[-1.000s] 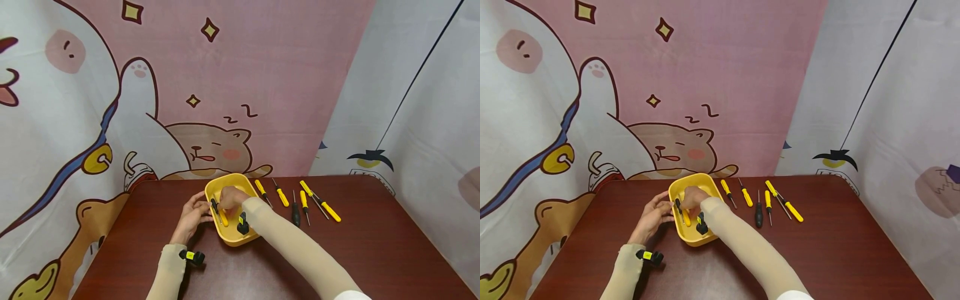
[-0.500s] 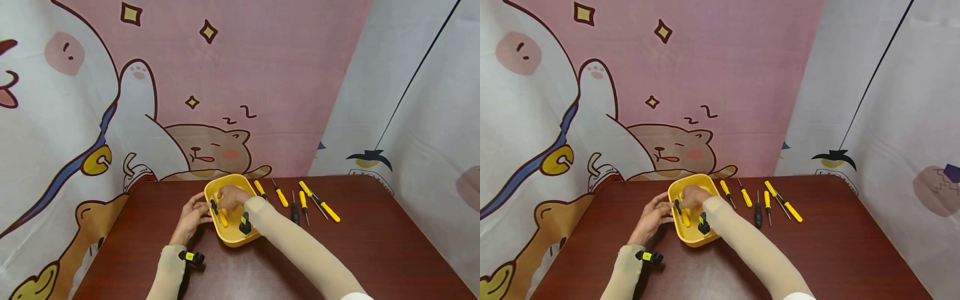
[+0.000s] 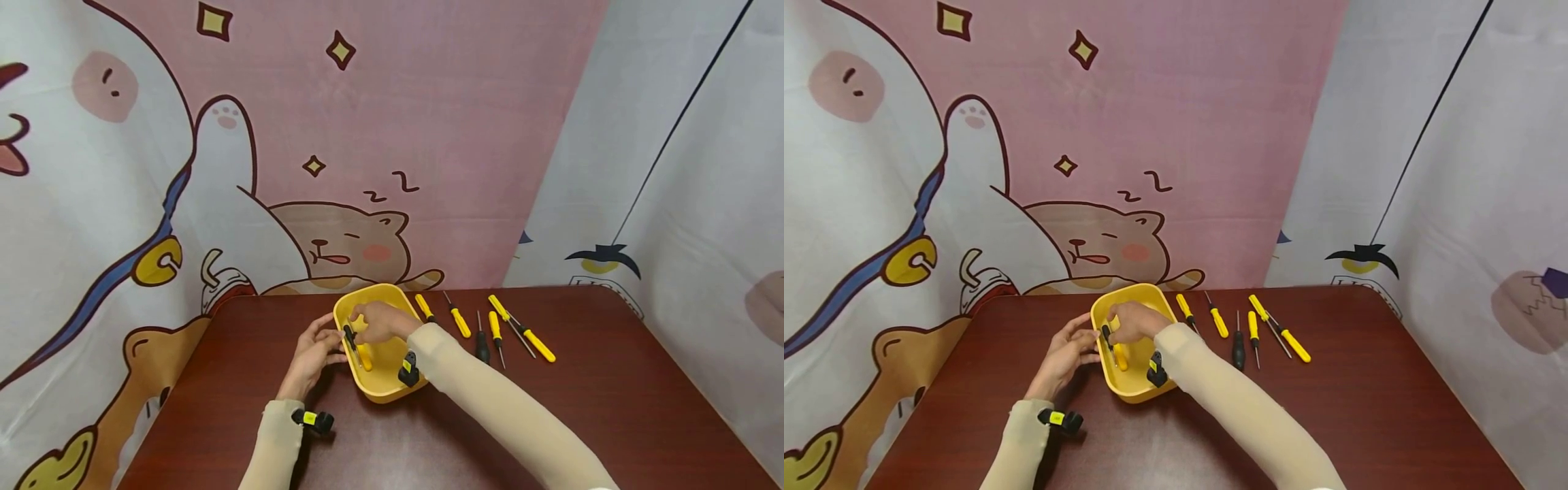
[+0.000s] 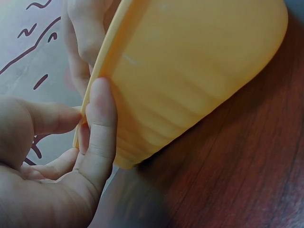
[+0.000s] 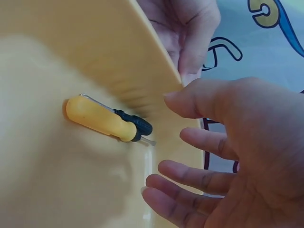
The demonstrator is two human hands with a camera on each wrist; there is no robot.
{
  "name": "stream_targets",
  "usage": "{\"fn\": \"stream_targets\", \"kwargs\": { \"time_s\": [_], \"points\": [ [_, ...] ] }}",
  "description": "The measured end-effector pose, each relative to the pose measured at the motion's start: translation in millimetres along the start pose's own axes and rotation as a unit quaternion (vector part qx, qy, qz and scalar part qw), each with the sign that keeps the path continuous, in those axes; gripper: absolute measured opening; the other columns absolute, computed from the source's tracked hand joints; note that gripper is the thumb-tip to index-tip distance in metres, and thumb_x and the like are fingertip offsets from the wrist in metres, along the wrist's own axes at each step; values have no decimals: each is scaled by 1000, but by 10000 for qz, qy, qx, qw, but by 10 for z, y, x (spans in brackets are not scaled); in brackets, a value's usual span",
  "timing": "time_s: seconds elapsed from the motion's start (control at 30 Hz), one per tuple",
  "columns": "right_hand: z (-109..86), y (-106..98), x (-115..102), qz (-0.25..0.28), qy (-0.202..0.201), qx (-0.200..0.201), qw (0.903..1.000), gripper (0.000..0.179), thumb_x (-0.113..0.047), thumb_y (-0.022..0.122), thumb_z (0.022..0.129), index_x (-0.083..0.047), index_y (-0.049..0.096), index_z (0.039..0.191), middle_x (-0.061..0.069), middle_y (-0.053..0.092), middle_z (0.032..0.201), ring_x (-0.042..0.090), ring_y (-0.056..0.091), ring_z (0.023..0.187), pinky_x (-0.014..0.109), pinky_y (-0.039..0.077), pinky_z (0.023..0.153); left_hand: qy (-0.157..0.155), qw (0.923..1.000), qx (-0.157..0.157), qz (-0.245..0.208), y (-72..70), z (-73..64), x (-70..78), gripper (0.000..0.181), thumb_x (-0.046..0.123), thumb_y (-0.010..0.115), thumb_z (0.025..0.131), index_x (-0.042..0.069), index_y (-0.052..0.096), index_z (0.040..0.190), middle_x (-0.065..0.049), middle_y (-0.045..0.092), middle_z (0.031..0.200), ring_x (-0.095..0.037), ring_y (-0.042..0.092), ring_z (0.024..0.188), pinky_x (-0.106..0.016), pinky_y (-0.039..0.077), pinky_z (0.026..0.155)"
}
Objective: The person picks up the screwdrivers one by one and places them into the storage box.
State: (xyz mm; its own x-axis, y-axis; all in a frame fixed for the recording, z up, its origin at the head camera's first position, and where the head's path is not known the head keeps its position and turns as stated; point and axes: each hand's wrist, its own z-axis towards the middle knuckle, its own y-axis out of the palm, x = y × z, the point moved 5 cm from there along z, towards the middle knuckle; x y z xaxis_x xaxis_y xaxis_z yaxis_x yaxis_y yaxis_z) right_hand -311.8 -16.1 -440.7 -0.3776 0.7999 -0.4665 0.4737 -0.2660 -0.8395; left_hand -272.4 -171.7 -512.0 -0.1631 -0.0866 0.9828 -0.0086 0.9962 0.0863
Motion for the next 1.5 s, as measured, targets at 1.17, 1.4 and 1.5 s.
{"fn": "stream_targets", "kwargs": {
  "time_s": [1.17, 1.4, 1.5],
  "points": [
    [-688, -386, 166, -660, -736, 1141, 9885, 67, -42, 79, 87, -29, 54, 148, -1, 49, 156, 29, 36, 150, 53, 36, 122, -34, 9999, 24, 128, 25, -2, 11, 58, 7, 62, 100, 12, 40, 154, -29, 59, 125, -19, 65, 82, -37, 65, 70],
    [-814, -492, 341, -679, -545, 1392, 9864, 72, -45, 79, 85, -31, 51, 150, 8, 40, 163, 34, 35, 150, 59, 31, 123, -2, 9999, 33, 154, 10, 5, -3, 58, 7, 63, 100, 11, 40, 153, -29, 59, 126, -18, 66, 81, -35, 65, 70],
    [-863, -536, 430, -628, -490, 1489, 9856, 75, -46, 80, 85, -31, 49, 152, 8, 37, 165, 36, 33, 152, 61, 28, 124, 2, 9999, 51, 163, 5, 0, 3, 58, 7, 63, 100, 11, 40, 153, -28, 59, 125, -18, 65, 81, -35, 65, 70]
  ]
}}
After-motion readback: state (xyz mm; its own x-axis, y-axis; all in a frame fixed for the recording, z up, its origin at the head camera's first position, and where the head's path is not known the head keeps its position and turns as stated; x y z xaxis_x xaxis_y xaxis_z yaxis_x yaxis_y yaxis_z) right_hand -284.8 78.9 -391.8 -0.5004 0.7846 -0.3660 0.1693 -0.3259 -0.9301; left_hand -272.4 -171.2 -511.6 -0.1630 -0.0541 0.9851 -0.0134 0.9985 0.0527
